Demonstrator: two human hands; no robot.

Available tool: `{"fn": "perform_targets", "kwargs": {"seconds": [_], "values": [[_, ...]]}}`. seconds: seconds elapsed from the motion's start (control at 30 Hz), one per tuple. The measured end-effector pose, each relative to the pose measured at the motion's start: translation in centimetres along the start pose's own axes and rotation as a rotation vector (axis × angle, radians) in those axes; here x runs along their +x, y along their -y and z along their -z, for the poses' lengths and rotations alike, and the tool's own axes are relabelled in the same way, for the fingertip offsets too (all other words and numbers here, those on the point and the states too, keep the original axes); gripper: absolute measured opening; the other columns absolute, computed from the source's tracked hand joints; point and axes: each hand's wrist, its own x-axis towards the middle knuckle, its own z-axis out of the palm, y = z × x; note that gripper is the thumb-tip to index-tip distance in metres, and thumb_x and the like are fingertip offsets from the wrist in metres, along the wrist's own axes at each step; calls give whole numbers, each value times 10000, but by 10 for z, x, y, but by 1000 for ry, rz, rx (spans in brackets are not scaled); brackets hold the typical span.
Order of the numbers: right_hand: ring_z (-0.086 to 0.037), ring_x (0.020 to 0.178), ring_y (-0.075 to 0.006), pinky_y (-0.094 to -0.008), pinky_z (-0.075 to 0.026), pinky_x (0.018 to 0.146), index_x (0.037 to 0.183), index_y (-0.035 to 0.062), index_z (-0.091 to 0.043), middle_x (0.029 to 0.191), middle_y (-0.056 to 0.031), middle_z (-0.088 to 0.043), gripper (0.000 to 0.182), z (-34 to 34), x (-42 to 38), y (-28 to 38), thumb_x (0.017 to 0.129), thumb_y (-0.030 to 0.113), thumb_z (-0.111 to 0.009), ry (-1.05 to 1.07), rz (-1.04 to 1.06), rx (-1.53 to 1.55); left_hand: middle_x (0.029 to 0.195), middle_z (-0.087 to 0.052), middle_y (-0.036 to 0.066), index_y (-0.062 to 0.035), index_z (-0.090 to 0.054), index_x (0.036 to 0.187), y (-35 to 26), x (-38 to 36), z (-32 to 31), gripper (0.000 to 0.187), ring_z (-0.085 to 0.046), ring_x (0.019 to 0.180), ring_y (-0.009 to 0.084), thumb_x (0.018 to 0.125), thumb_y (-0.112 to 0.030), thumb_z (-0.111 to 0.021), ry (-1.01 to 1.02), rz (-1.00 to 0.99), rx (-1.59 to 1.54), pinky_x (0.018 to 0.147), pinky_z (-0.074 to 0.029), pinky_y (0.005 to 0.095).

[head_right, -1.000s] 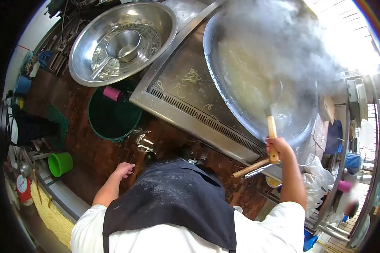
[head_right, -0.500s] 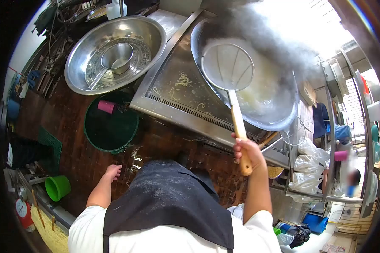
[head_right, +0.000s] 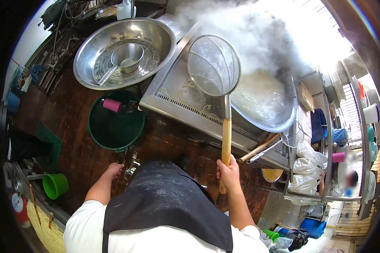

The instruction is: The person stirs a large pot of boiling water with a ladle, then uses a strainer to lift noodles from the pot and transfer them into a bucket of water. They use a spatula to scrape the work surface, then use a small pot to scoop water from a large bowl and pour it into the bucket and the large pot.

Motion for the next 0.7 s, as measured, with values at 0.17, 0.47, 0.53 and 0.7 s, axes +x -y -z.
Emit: {"fn": "perform_targets", "kwargs": {"seconds": [0.17,0.47,0.53,0.7], "values": [[-582,881,-130,-267,-459,818,1207,36,-581,956,-24,-643,362,21,20,-28,855,77,-657,-243,115,-391,649,-555,44,-62,-607,794,-1,-4,13,324,-514,547,189,842,-375,-675,-35,-16,77,503,-403,396],[-481,497,-54,-224,-409,427,1147,83,-563,699,21,-521,282,41,48,28,883,125,-653,-121,14,1,800,-574,17,-110,-585,1012,-36,-16,-9,302,-519,614,158,860,-356,-669,0,118,65,601,-431,395],[-498,500,-79,-239,-426,432,1028,98,-544,689,17,-519,173,62,64,41,892,142,-642,-141,-3,84,789,-570,4,-118,-584,990,-51,-20,-16,271,-522,630,145,865,-345,-665,-10,122,73,599,-427,389],[-518,507,-120,-273,-450,430,951,104,-505,677,-10,-520,164,156,140,65,887,178,-637,-261,-56,193,790,-568,-9,-116,-587,970,-85,-28,-35,250,-520,640,129,875,-338,-654,-47,110,33,582,-415,359]]}}
